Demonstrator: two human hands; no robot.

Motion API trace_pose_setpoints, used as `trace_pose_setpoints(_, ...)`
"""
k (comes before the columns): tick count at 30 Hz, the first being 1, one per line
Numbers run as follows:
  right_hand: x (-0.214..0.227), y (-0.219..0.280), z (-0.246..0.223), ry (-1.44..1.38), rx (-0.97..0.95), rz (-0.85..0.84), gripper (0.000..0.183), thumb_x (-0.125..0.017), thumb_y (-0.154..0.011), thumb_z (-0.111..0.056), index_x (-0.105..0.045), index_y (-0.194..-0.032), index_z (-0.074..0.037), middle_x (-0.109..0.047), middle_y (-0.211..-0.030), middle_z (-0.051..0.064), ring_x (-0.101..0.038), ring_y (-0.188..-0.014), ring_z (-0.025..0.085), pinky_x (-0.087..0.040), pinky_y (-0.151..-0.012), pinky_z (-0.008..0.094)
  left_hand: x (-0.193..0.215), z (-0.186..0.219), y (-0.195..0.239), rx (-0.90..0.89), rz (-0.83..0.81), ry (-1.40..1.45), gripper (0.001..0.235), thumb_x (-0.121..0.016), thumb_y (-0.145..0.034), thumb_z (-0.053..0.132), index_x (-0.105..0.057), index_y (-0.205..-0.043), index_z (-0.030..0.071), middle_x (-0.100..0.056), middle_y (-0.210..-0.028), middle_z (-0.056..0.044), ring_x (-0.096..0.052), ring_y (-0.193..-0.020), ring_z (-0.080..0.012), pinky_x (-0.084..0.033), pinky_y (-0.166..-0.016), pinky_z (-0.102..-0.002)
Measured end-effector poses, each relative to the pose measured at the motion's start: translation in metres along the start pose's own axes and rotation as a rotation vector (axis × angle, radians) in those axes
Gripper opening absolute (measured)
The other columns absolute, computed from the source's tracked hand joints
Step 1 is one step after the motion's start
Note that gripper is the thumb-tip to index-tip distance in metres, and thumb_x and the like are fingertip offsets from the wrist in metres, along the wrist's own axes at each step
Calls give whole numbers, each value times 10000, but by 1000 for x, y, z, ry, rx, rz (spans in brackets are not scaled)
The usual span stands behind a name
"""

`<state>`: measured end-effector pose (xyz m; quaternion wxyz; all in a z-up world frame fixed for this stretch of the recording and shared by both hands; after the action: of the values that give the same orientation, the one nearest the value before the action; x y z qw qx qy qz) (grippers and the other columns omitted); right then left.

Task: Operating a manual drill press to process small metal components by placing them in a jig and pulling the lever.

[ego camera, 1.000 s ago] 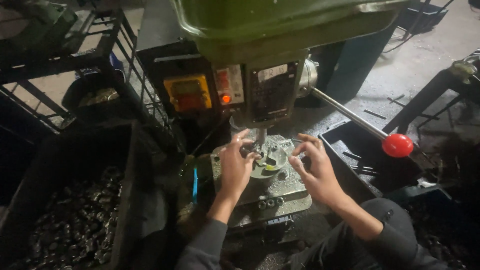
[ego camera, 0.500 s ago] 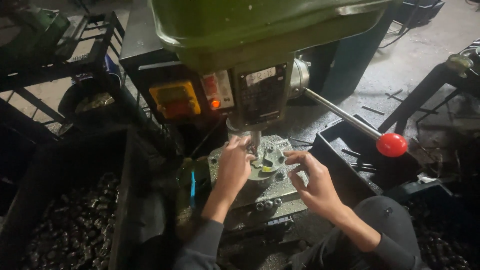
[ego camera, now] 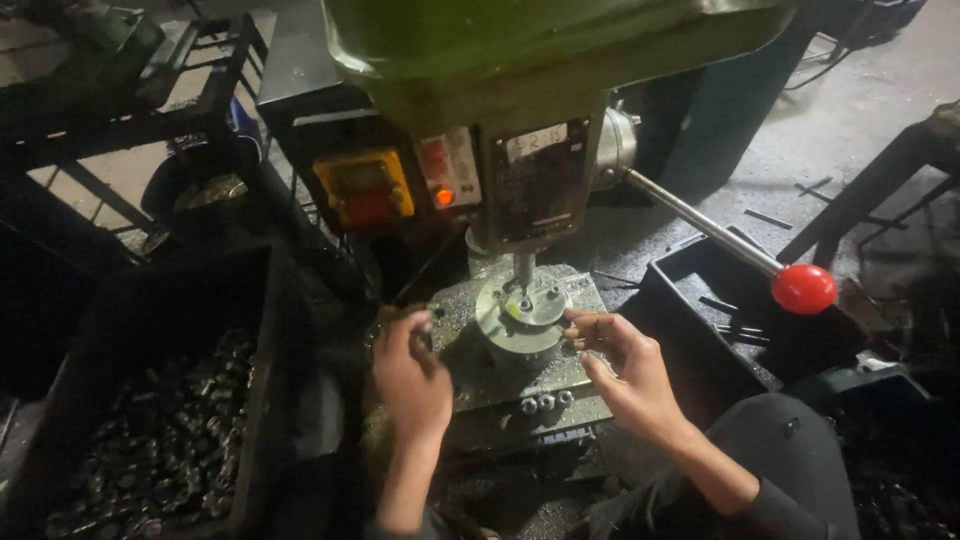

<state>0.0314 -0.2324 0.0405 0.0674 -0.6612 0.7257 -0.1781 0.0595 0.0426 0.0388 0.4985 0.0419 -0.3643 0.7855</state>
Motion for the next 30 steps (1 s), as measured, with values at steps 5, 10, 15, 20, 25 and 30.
trace_pose_setpoints(5, -3, -1, -2, 103, -22, -62, 448, -596, -807, 79, -691, -1227, -44, -767, -1207, 98, -760, -1028, 167, -646, -897, 295, 24, -45, 35, 443, -142, -341, 482, -593, -845, -36, -572, -1306, 105, -529, -1211, -202, -533, -1161, -398, -561, -814, -514)
trace_pose_setpoints(10, 11, 12, 6, 86, 37, 4, 384, -587, -839, 83, -651, -1211, 18, -736, -1180, 179, -745, -984, 253, -612, -815, 351, -4, -82, 38, 565, -353, -596, 589, -603, -980, 218, -379, -1500, 55, -418, -1349, -367, -511, -1226, -556, -561, -876, -629)
trace_pose_setpoints(15, 21, 36, 28, 63, -8, 34, 412, -647, -854, 13, -615, -1261, 64, -728, -1136, 250, -747, -956, 333, -611, -804, 450, -51, -146, 42, 491, -387, -596, 682, -619, -981, 175, -322, -1555, -45, -469, -1234, -418, -611, -1116, -569, -570, -830, -666)
trace_pose_setpoints(20, 29, 52, 57, 72, -74, 48, 402, -646, -866, -7, -608, -1259, 68, -738, -1115, 246, -743, -938, 325, -605, -794, 456, -62, -162, 48, 768, -425, -159, 845, -592, -868, -165, -162, -1592, -95, -208, -1493, -547, -414, -1342, -650, -468, -989, -749)
trace_pose_setpoints(25, 27, 61, 67, 66, -124, 53, 424, -659, -856, -8, -601, -1268, 73, -734, -1118, 273, -750, -948, 362, -610, -794, 477, -37, -124, 47, 428, -307, -321, 650, -563, -862, -165, -340, -1473, -174, -535, -1210, -473, -595, -1135, -560, -560, -901, -629)
trace_pose_setpoints(30, 22, 65, 75, 44, -163, 52, 420, -662, -848, -3, -616, -1260, 68, -736, -1110, 273, -757, -931, 367, -616, -784, 480, -2, -87, 54, 668, -417, -394, 704, -505, -948, 26, -286, -1604, 156, -429, -1496, -247, -557, -1298, -471, -497, -948, -721)
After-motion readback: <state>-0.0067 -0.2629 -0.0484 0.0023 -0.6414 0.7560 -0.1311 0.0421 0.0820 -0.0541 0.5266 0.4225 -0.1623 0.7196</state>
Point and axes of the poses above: each hand's wrist, its own y-axis away from the middle knuckle, its own x-axis out of the back of the hand, z = x × y, the point moved 10 cm from there along -y, towards the middle knuckle
